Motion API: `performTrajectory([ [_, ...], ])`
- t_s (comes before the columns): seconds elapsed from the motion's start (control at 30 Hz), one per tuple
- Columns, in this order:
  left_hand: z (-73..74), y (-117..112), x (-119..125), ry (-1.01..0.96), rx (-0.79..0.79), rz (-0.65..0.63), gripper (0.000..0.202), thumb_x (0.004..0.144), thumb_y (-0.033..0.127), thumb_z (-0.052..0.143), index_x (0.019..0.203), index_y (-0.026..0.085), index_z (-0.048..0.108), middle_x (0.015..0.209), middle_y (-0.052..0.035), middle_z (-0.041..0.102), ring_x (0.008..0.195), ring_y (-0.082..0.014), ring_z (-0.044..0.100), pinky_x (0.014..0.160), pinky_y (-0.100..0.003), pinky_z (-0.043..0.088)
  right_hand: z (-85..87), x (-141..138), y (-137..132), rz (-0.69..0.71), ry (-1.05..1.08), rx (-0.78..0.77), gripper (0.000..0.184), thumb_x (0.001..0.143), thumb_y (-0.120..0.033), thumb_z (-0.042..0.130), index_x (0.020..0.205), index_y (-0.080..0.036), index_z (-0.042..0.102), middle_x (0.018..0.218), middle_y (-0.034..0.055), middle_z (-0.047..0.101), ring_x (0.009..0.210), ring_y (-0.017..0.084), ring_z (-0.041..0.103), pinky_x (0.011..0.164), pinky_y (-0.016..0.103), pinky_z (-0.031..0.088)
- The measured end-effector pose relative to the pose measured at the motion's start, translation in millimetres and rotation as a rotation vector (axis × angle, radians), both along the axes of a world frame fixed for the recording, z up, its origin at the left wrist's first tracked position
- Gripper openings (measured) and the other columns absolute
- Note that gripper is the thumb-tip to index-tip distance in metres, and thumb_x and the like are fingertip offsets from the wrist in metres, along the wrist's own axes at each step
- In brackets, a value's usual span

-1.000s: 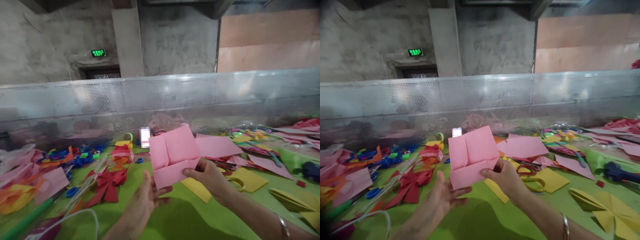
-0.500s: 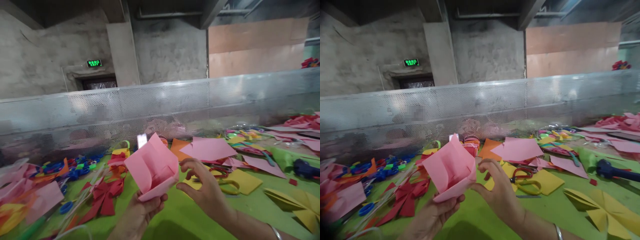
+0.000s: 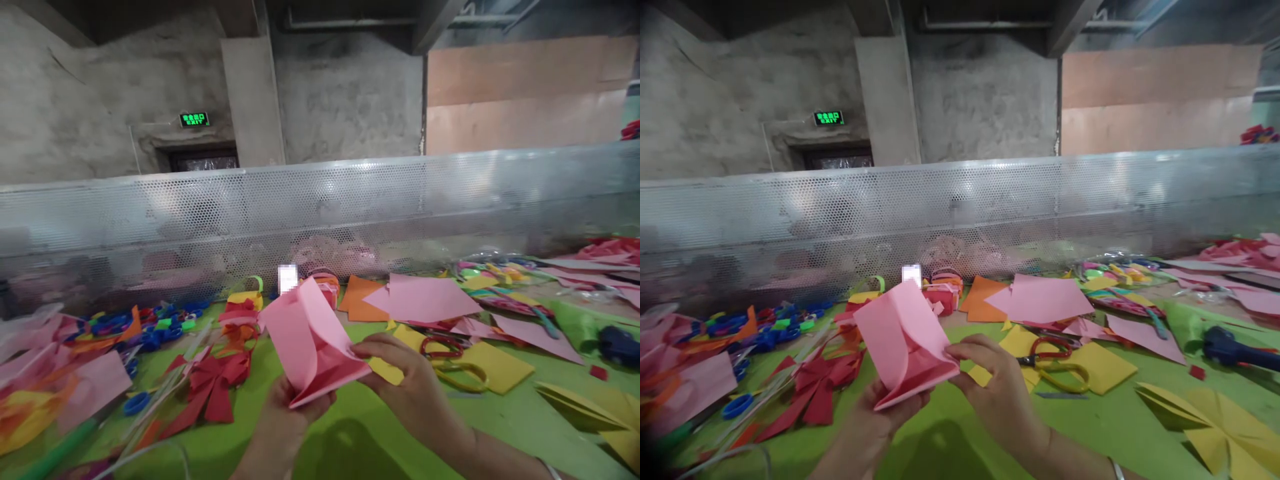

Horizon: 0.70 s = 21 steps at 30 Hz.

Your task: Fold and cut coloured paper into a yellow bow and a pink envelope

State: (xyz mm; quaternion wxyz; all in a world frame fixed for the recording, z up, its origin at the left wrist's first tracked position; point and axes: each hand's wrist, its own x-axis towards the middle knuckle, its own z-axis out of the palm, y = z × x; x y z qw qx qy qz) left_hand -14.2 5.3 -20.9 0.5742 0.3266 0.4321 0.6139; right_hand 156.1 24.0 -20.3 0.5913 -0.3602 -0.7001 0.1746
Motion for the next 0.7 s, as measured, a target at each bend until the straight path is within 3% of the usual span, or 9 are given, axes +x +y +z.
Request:
performTrajectory([
  [0.13, 0.7, -3, 0, 0.388, 0.148, -0.005, 0.025, 0.051, 0.022, 0.077, 0.074, 0.014, 0.07, 0.068, -0.0035, 0.07, 0.062, -0.0162, 0.06, 0.06, -0.025, 0.048, -0.8, 2, 1, 0.022, -0.059, -0.006, 0.014, 0.075, -0.025, 0.067, 0.088, -0.022, 0.068, 0.081, 0.0034, 0.068, 0.076, 0.018, 0.063, 0.07, 0.028, 0.05],
  [0.23, 2.7, -2, -3, 0.477, 0.165, -0.042, 0.023, 0.053, 0.027, 0.076, 0.071, 0.014, 0.071, 0.067, -0.0032, 0.07, 0.06, -0.0158, 0.058, 0.058, -0.025, 0.047, -0.4, 5, 1, 0.03, -0.11, -0.023, 0.007, 0.076, -0.025, 0.066, 0.081, -0.021, 0.066, 0.081, 0.0036, 0.067, 0.077, 0.018, 0.062, 0.07, 0.029, 0.049],
  [0.33, 3.3, 0, -5, 0.497, 0.139, -0.078, 0.023, 0.052, 0.029, 0.077, 0.069, 0.014, 0.072, 0.065, -0.0044, 0.07, 0.063, -0.0184, 0.06, 0.061, -0.026, 0.048, 0.8, 9, 2, 0.096, -0.114, -0.068, 0.008, 0.077, -0.027, 0.064, 0.077, -0.021, 0.069, 0.079, 0.0042, 0.066, 0.077, 0.018, 0.061, 0.071, 0.029, 0.048],
  [0.43, 5.2, 0, -6, 0.492, 0.138, -0.133, 0.02, 0.054, 0.026, 0.076, 0.069, 0.013, 0.073, 0.066, -0.0056, 0.07, 0.066, -0.0193, 0.061, 0.064, -0.026, 0.049, 1.2, 12, 5, 0.179, 0.016, -0.145, 0.01, 0.072, -0.031, 0.069, 0.077, -0.024, 0.073, 0.084, 0.0045, 0.063, 0.081, 0.019, 0.06, 0.071, 0.029, 0.048],
  [0.57, 10.4, -4, -5, 0.411, 0.149, -0.177, 0.026, 0.057, 0.031, 0.076, 0.076, 0.013, 0.074, 0.069, -0.0072, 0.07, 0.068, -0.0192, 0.063, 0.064, -0.027, 0.052, 0.1, 12, 9, 0.418, 0.12, -0.34, 0.013, 0.07, -0.031, 0.07, 0.079, -0.021, 0.072, 0.089, 0.0051, 0.063, 0.084, 0.019, 0.059, 0.072, 0.031, 0.048],
  [0.7, 14.7, -6, -7, 0.338, 0.11, -0.256, 0.04, 0.052, 0.039, 0.081, 0.08, 0.012, 0.073, 0.069, -0.008, 0.069, 0.067, -0.019, 0.063, 0.059, -0.026, 0.052, -1.5, 8, 9, 0.33, 0.193, -0.388, 0.018, 0.066, -0.024, 0.072, 0.075, -0.019, 0.056, 0.068, -0.0028, 0.056, 0.062, 0.011, 0.052, 0.058, 0.024, 0.042],
])
